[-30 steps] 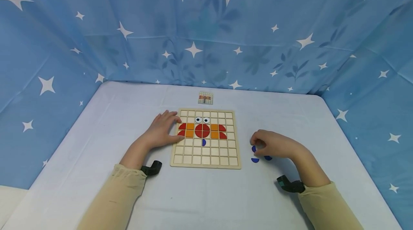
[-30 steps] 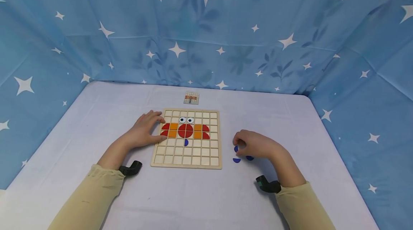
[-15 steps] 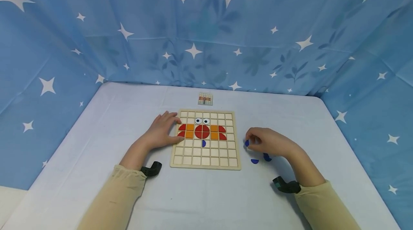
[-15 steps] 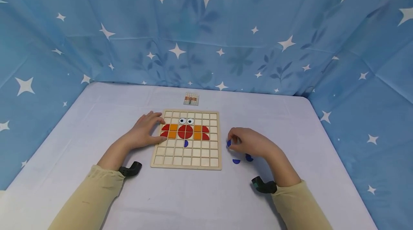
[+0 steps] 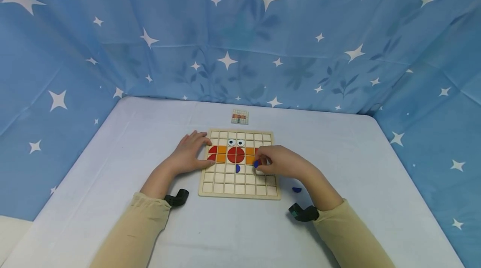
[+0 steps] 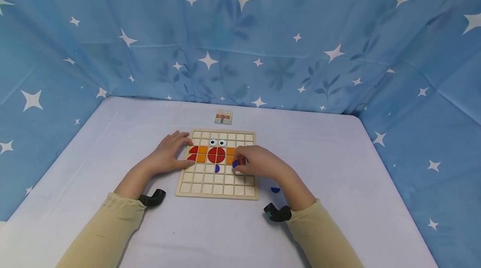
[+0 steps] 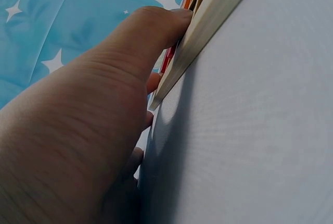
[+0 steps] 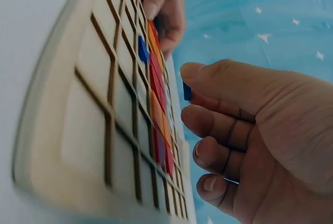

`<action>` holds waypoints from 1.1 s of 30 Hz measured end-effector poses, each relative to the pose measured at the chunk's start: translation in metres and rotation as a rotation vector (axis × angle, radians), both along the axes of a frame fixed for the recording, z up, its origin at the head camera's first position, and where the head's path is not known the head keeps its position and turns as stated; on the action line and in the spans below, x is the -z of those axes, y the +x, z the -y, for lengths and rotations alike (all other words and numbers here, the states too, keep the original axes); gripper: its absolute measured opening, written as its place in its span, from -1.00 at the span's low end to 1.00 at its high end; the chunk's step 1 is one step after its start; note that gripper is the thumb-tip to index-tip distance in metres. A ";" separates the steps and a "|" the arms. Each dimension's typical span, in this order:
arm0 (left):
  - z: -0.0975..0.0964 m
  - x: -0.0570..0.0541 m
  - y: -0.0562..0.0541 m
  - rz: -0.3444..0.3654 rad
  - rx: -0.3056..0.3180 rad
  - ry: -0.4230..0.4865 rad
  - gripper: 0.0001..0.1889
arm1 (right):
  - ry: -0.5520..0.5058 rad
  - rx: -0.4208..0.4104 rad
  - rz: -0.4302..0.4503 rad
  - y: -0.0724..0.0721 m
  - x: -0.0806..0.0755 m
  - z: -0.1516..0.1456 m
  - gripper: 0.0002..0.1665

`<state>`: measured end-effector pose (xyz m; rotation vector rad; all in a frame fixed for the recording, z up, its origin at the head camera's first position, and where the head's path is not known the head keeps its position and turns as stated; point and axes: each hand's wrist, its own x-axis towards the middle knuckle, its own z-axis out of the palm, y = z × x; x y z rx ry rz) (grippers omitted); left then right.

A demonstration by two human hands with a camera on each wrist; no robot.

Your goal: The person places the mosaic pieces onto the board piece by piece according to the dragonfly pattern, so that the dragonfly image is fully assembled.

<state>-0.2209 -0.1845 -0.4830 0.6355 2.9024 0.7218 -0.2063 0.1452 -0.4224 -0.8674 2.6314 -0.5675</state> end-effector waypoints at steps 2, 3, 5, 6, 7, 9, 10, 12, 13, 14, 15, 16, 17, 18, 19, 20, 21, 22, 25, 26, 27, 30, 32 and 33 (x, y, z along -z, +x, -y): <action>0.000 0.000 0.000 0.001 -0.001 0.001 -0.42 | -0.010 -0.022 -0.009 -0.001 0.003 0.010 -0.81; 0.001 0.001 0.000 0.001 -0.003 0.000 -0.42 | -0.012 -0.029 -0.012 -0.001 0.004 0.015 -0.81; 0.001 0.000 0.001 0.001 -0.002 0.007 -0.42 | -0.010 -0.039 -0.020 -0.001 0.006 0.023 -0.80; 0.000 0.000 0.001 0.004 -0.001 0.009 -0.42 | -0.008 -0.045 -0.024 -0.001 0.007 0.026 -0.80; 0.000 0.000 0.001 0.009 -0.002 0.010 -0.42 | -0.007 -0.052 -0.030 0.000 0.008 0.030 -0.79; 0.000 0.001 0.001 0.016 -0.004 0.009 -0.42 | -0.002 -0.052 -0.043 0.001 0.010 0.038 -0.78; 0.000 0.001 0.001 0.018 -0.003 0.011 -0.42 | 0.000 -0.051 -0.051 0.001 0.010 0.041 -0.78; 0.000 0.001 0.000 0.017 -0.004 0.009 -0.42 | 0.002 -0.047 -0.063 0.002 0.012 0.047 -0.78; 0.000 0.002 0.000 0.017 -0.005 0.008 -0.42 | 0.002 -0.045 -0.069 0.003 0.012 0.050 -0.77; 0.000 0.002 0.000 0.013 -0.005 0.009 -0.42 | 0.000 -0.043 -0.074 0.004 0.013 0.053 -0.77; 0.000 0.002 0.000 0.009 -0.004 0.009 -0.42 | 0.004 -0.040 -0.076 0.004 0.014 0.055 -0.77; 0.000 0.002 -0.001 0.006 -0.004 0.009 -0.42 | 0.010 -0.036 -0.076 0.005 0.014 0.057 -0.76; 0.000 0.002 -0.001 0.003 -0.003 0.011 -0.42 | 0.025 -0.032 -0.080 0.006 0.015 0.059 -0.76; 0.000 0.002 -0.001 0.000 -0.001 0.012 -0.43 | 0.034 -0.030 -0.081 0.006 0.016 0.061 -0.75; 0.000 0.001 -0.001 0.000 0.001 0.013 -0.43 | 0.046 -0.029 -0.081 0.007 0.017 0.062 -0.75; 0.000 0.001 -0.001 0.000 0.002 0.012 -0.43 | 0.055 -0.025 -0.079 0.007 0.018 0.063 -0.74; 0.000 0.001 -0.001 0.000 0.002 0.012 -0.42 | 0.066 -0.019 -0.075 0.008 0.019 0.065 -0.73; 0.000 0.001 -0.001 0.001 0.003 0.012 -0.42 | 0.075 -0.018 -0.075 0.009 0.020 0.066 -0.72; 0.000 0.000 -0.001 0.004 0.005 0.011 -0.42 | 0.087 -0.006 -0.074 0.009 0.021 0.068 -0.69; 0.000 -0.001 -0.001 0.005 0.004 0.010 -0.42 | 0.092 0.000 -0.074 0.010 0.022 0.068 -0.68; 0.000 -0.001 -0.001 0.006 0.004 0.010 -0.42 | 0.097 0.006 -0.074 0.010 0.022 0.069 -0.68; 0.000 -0.002 -0.001 0.010 0.003 0.010 -0.42 | 0.111 0.022 -0.076 0.009 0.023 0.069 -0.67; 0.000 -0.002 -0.001 0.014 0.001 0.008 -0.42 | 0.114 0.027 -0.074 0.009 0.024 0.069 -0.67; 0.000 -0.001 -0.001 0.015 0.000 0.008 -0.43 | 0.114 0.028 -0.073 0.009 0.024 0.069 -0.67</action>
